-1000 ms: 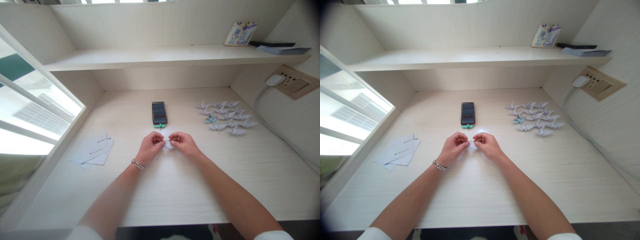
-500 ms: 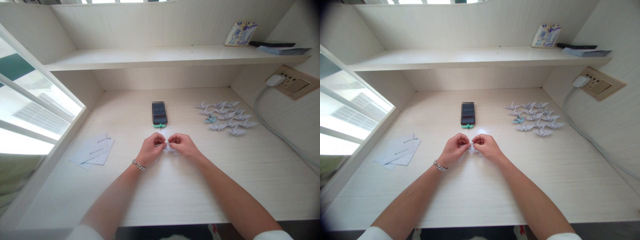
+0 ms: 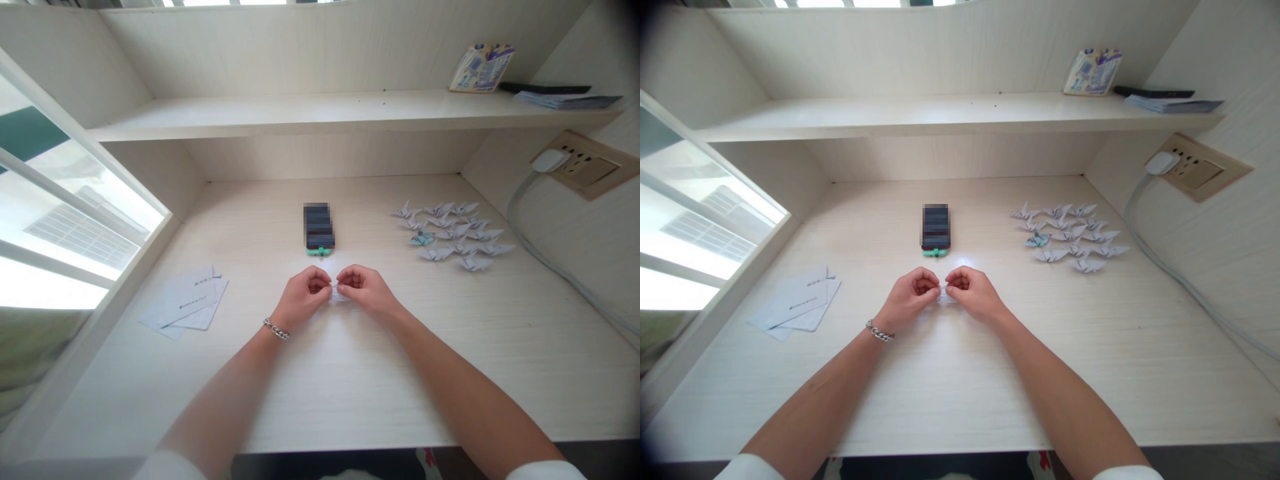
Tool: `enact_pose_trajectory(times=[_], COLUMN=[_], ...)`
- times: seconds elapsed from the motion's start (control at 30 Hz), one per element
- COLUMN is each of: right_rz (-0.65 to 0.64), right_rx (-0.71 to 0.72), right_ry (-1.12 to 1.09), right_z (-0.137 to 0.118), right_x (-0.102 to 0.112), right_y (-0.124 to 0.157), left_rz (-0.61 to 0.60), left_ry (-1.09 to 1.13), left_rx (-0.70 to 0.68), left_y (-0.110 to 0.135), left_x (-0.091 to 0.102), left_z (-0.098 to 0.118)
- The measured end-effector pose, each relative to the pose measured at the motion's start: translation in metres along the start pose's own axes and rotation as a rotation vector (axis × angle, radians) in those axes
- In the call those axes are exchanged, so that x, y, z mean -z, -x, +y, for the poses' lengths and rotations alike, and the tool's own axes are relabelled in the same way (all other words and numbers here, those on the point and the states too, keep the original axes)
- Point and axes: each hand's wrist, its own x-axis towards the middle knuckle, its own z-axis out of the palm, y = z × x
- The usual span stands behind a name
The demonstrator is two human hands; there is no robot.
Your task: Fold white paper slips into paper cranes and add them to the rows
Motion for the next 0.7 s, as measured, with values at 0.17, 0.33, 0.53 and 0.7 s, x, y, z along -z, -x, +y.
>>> enact_pose_trajectory(times=[0.17, 0.33, 0.53, 0.7], right_rz=[0.010, 0.008, 0.001, -0.011], right_rx=[0.002, 0.018, 0.009, -0.020], right_ry=[0.019, 0.066, 0.154, 0.095], right_z=[0.0008, -0.0032, -0.0054, -0.0030], right_x=[0.0042, 0.0023, -0.0019, 0.0036], right_y=[-0.0017, 0.0005, 0.0031, -0.0006], left_rz=[-0.062, -0.069, -0.047, -0.023], left_ry=[0.061, 0.040, 0.025, 0.057], left_rx=[0.024, 0.014, 0.000, 0.031], left_y=[-0.0022, -0.0006, 0.0012, -0.0007], left_x=[0.0046, 0.0016, -0.0024, 0.0023], left_z=[-0.0034, -0.0020, 0.0009, 0.0028])
